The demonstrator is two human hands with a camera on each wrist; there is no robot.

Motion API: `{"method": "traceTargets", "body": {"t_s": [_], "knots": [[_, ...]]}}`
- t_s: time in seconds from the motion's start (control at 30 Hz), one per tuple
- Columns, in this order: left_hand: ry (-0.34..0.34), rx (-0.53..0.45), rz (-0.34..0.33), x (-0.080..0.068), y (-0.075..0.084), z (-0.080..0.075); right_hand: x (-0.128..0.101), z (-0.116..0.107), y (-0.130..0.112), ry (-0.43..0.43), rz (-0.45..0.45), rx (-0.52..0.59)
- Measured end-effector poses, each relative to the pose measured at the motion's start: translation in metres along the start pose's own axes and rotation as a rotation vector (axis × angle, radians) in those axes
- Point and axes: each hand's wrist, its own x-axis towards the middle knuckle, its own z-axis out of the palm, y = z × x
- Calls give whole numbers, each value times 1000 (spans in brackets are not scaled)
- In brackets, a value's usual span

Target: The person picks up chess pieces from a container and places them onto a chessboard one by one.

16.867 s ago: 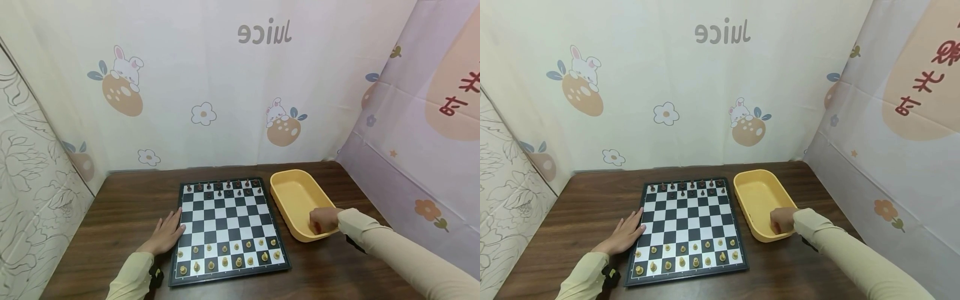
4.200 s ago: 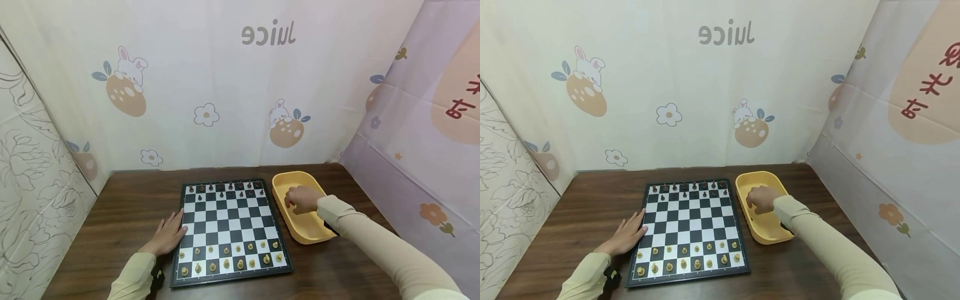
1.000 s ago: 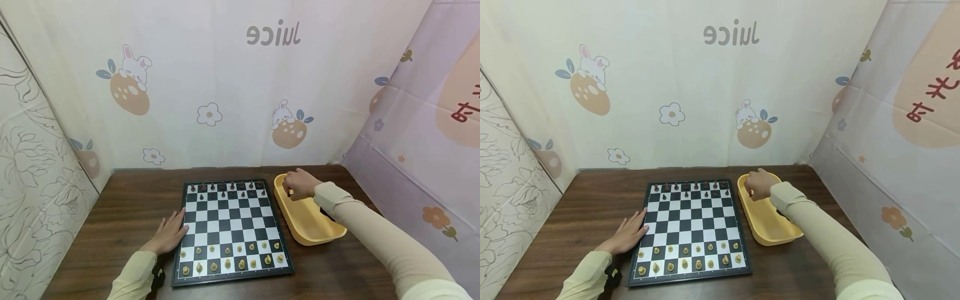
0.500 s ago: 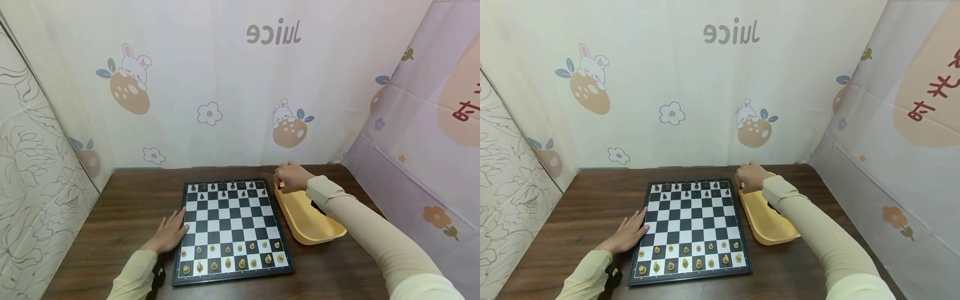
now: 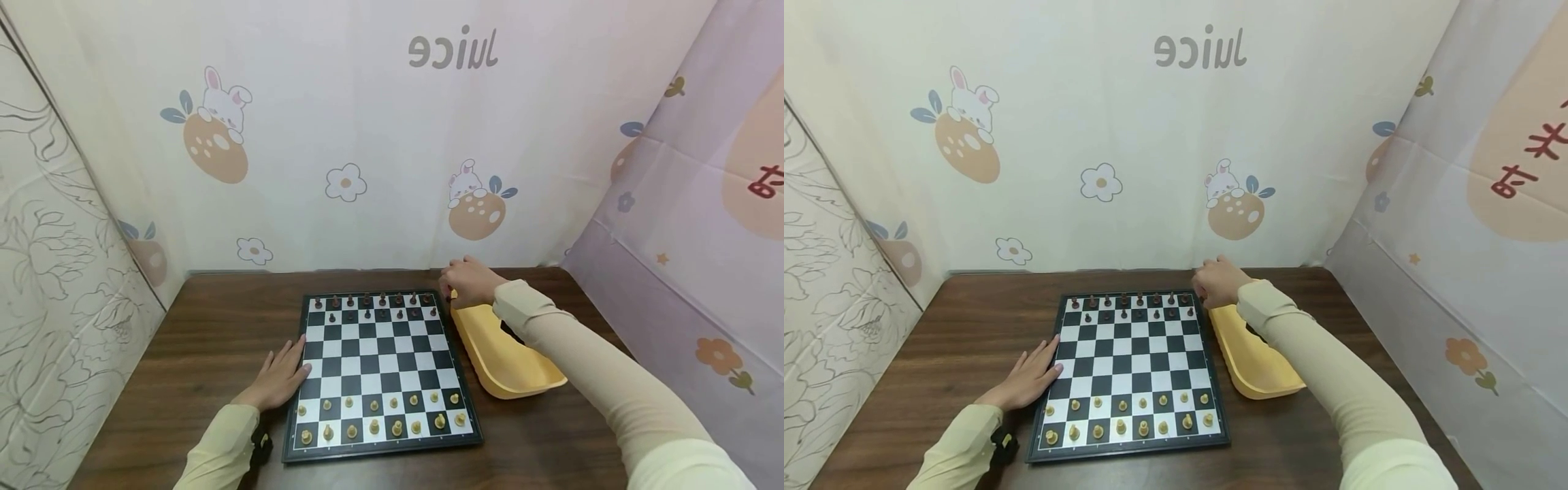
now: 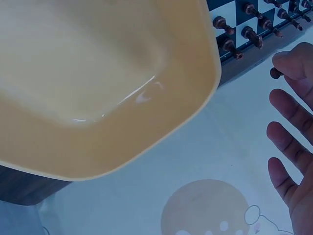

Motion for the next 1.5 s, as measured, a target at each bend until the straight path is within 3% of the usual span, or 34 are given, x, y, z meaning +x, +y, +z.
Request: {"method": "traceTargets", "body": {"t_s": [0.5, 1.23, 1.5], "knots": [[0, -3, -6, 0, 3, 0, 20, -14, -12, -1, -20, -80], [13, -27, 7, 0, 1, 0, 38, -21, -26, -21, -33, -34], [39, -45, 47, 1, -5, 3, 43, -26, -31, -45, -29, -46]]}}
